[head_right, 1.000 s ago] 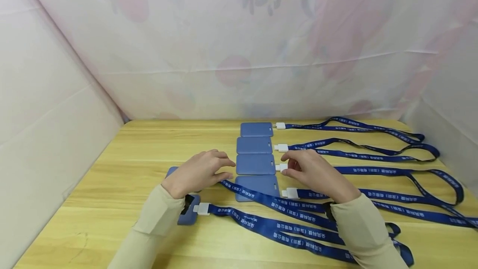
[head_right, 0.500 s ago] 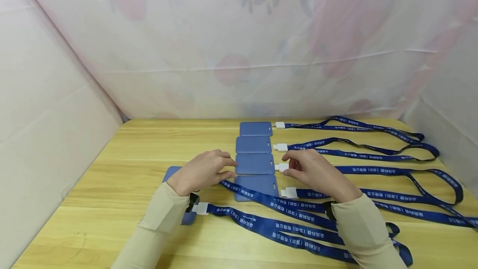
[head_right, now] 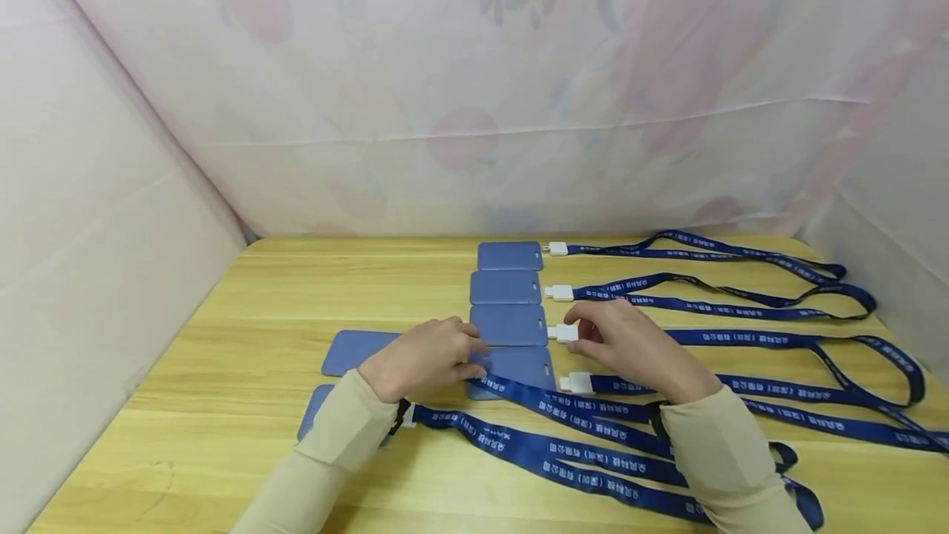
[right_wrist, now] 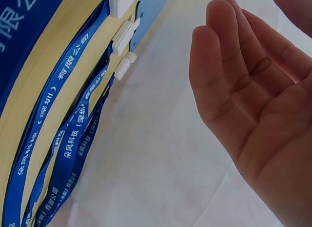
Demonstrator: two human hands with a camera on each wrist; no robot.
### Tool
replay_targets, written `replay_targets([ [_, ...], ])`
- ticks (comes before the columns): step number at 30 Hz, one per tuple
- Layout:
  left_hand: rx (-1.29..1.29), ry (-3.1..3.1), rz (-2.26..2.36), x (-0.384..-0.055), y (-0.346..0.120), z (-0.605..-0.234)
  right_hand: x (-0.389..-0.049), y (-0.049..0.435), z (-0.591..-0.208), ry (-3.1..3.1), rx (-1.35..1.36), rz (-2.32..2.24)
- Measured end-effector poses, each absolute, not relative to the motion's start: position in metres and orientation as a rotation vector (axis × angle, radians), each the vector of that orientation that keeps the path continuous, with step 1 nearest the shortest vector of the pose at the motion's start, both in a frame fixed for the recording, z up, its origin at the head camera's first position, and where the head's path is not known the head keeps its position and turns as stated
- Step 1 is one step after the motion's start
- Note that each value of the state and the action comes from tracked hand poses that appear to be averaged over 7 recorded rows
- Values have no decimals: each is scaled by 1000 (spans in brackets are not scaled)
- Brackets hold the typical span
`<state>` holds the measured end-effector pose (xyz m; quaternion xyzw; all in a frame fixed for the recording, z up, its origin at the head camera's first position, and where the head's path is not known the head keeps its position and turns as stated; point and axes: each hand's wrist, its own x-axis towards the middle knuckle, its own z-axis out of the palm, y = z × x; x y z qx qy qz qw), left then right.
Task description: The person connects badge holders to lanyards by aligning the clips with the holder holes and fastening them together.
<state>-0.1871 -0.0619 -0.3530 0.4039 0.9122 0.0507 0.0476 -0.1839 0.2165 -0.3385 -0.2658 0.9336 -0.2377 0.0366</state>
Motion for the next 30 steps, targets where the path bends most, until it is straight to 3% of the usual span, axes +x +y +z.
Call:
replay_targets([
  [12, 1127, 2779, -55, -176, -54, -359, -184, 215, -354, 2851, -728, -388],
  [18, 1167, 2771, -2, -175, -52, -358, -182, 210, -359, 2695, -602, -393],
  [30, 1122, 2644, 148, -171, -51, -354, -183, 204, -364, 2672, -599, -338],
])
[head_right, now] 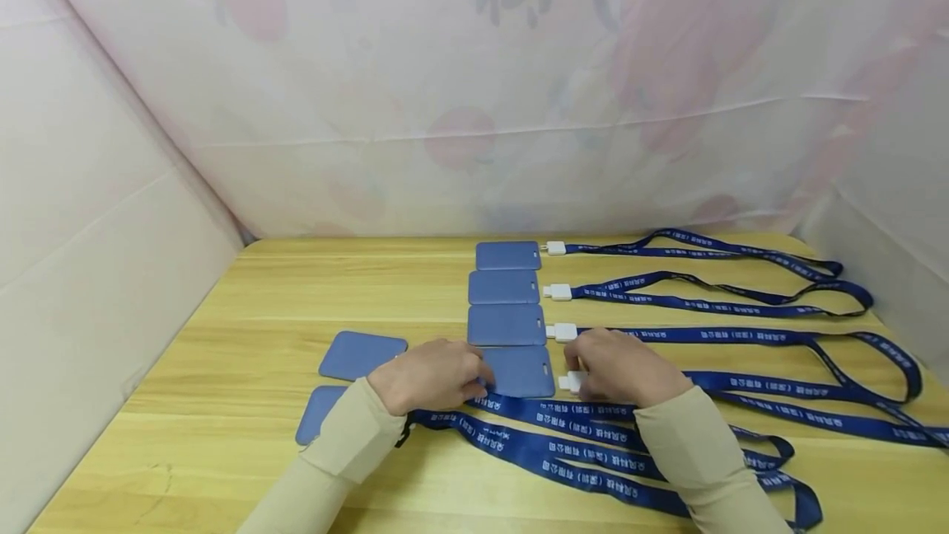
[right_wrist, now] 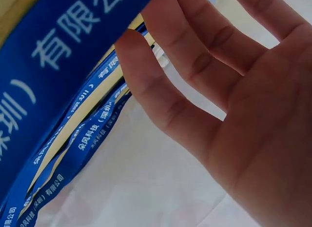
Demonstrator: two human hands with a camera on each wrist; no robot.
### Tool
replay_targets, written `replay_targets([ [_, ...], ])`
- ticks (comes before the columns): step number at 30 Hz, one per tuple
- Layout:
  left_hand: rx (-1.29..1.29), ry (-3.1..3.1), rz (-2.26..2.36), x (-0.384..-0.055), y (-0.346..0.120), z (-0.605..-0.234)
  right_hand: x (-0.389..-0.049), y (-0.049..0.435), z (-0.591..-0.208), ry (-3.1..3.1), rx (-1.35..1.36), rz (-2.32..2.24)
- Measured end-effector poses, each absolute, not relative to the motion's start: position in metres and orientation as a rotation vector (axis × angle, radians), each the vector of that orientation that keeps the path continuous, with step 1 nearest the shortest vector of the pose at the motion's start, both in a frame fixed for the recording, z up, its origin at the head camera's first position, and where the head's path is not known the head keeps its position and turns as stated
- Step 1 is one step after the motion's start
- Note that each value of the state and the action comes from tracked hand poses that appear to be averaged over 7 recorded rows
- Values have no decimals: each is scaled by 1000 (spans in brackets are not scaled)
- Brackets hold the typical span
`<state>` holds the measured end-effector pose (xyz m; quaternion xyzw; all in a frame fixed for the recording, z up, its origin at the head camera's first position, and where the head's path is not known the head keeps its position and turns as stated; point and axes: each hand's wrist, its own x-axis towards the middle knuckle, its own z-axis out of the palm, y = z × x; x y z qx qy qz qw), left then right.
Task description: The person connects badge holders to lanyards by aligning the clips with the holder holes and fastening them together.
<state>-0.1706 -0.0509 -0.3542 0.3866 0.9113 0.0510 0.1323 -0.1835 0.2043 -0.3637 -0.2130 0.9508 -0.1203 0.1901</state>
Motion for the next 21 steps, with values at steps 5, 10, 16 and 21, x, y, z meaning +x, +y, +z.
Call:
replay_targets([
  [5, 1083, 2603, 181, -171, -50, -353, -183, 204, -365, 2717, -628, -333],
  [10, 1108, 2623, 206, -172, -52, -354, -183, 203, -366, 2761, -643, -326],
  [16, 1191, 2728, 141, -179, -54, -357, -183, 202, -366, 2769, -634, -301],
  [21, 1244, 2771, 4, -178, -49, -361, -184, 200, -367, 2788, -653, -269],
])
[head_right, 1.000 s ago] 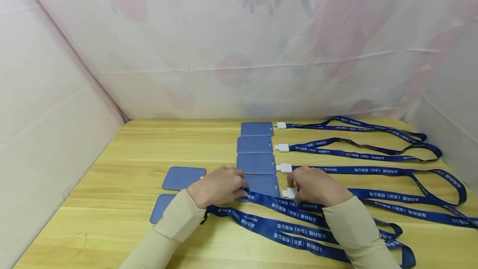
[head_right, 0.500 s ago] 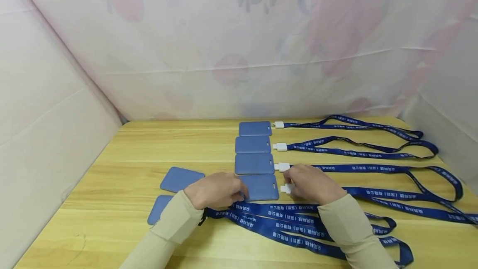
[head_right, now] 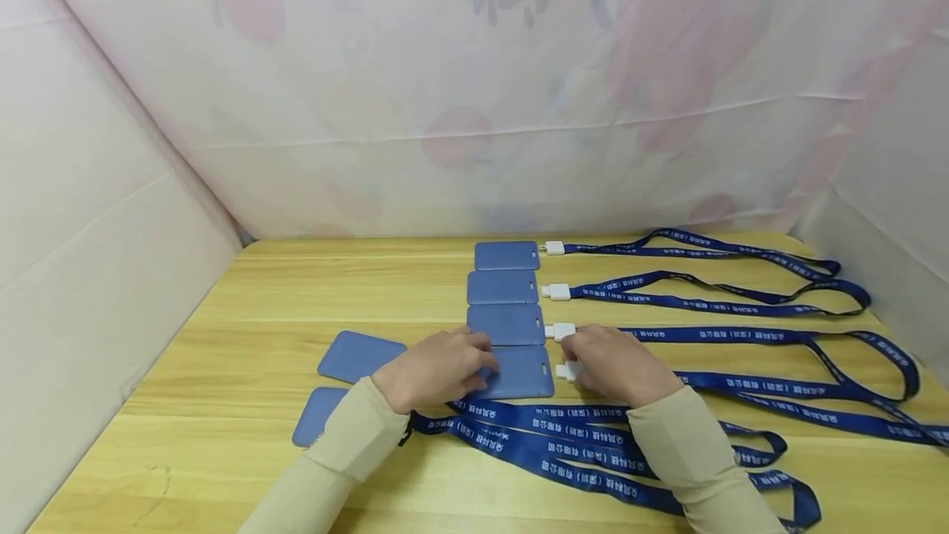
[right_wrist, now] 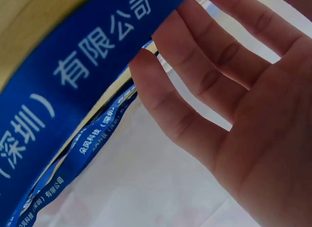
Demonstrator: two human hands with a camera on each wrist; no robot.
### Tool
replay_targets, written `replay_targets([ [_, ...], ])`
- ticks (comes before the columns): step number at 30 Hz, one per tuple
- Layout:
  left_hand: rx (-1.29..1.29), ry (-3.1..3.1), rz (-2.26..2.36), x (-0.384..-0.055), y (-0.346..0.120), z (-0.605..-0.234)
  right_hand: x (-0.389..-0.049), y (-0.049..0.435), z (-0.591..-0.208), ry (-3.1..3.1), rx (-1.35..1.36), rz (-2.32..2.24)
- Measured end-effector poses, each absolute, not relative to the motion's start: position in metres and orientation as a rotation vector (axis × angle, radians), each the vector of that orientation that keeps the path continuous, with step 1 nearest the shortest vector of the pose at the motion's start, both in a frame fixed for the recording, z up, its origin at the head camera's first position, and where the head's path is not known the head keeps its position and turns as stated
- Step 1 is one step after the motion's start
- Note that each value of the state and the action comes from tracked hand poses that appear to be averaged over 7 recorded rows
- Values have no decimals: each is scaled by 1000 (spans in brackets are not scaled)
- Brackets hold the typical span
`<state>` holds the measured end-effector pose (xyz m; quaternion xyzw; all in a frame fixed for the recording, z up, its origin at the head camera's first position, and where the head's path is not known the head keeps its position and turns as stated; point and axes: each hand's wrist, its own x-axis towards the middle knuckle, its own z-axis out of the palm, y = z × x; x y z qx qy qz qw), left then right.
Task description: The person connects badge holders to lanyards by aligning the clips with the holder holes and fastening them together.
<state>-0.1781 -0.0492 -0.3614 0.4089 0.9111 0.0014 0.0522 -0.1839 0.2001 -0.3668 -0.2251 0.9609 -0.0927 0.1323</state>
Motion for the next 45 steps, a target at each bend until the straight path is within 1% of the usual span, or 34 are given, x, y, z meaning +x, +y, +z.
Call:
replay_targets([
  [5, 1262, 2764, -57, -176, -44, -364, -185, 201, -367, 2806, -674, -262],
  [17, 1279, 2761, -33, -177, -41, -366, -184, 202, -366, 2816, -725, -302],
  [33, 1301, 2788, -98, -179, -36, -369, -184, 202, -367, 2848, -721, -277],
  [45, 1294, 2774, -119, -175, -41, -367, -183, 201, -373, 2878, -859, -289],
])
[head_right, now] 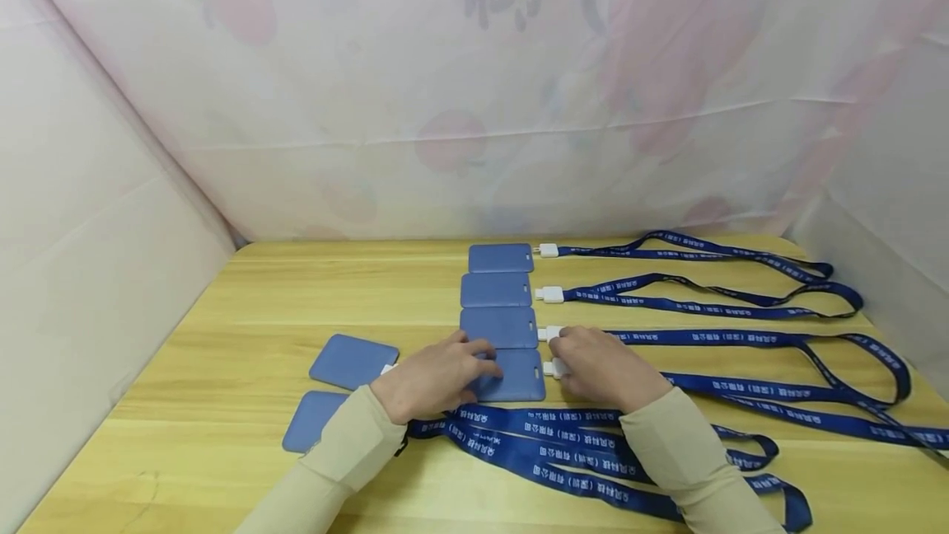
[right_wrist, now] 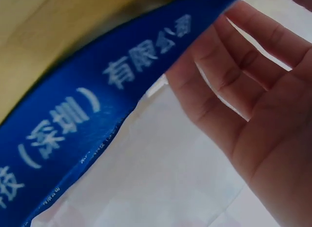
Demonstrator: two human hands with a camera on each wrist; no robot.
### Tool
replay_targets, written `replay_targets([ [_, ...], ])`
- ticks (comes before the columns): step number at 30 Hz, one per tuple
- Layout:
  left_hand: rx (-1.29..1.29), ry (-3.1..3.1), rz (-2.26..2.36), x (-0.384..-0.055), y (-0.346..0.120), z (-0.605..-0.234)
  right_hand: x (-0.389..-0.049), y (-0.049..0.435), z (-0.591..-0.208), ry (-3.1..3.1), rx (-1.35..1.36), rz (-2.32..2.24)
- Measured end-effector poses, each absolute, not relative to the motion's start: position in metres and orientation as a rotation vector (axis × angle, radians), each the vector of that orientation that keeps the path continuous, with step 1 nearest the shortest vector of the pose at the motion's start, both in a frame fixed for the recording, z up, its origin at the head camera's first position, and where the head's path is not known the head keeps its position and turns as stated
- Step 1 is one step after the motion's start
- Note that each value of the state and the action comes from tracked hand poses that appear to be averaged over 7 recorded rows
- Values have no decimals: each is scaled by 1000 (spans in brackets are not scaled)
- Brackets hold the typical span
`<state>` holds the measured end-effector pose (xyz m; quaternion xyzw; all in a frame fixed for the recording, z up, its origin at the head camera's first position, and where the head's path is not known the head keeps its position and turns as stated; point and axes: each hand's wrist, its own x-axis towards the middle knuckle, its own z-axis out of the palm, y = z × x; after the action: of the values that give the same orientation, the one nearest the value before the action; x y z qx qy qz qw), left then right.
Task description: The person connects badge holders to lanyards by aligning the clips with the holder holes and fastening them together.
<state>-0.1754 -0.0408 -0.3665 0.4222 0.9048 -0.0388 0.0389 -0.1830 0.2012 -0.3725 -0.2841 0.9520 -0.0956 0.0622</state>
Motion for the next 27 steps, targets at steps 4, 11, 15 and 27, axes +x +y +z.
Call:
replay_targets([
  [4, 1293, 2771, -136, -175, -41, -367, -182, 204, -376, 2874, -878, -306],
  [11, 1278, 2762, -123, -176, -42, -368, -181, 204, -381, 2894, -928, -306],
  [15, 1270, 2756, -107, -177, -42, -368, -182, 205, -381, 2892, -938, -320],
  [27, 1250, 2744, -65, -176, -42, -367, -182, 204, -381, 2894, -954, -298],
])
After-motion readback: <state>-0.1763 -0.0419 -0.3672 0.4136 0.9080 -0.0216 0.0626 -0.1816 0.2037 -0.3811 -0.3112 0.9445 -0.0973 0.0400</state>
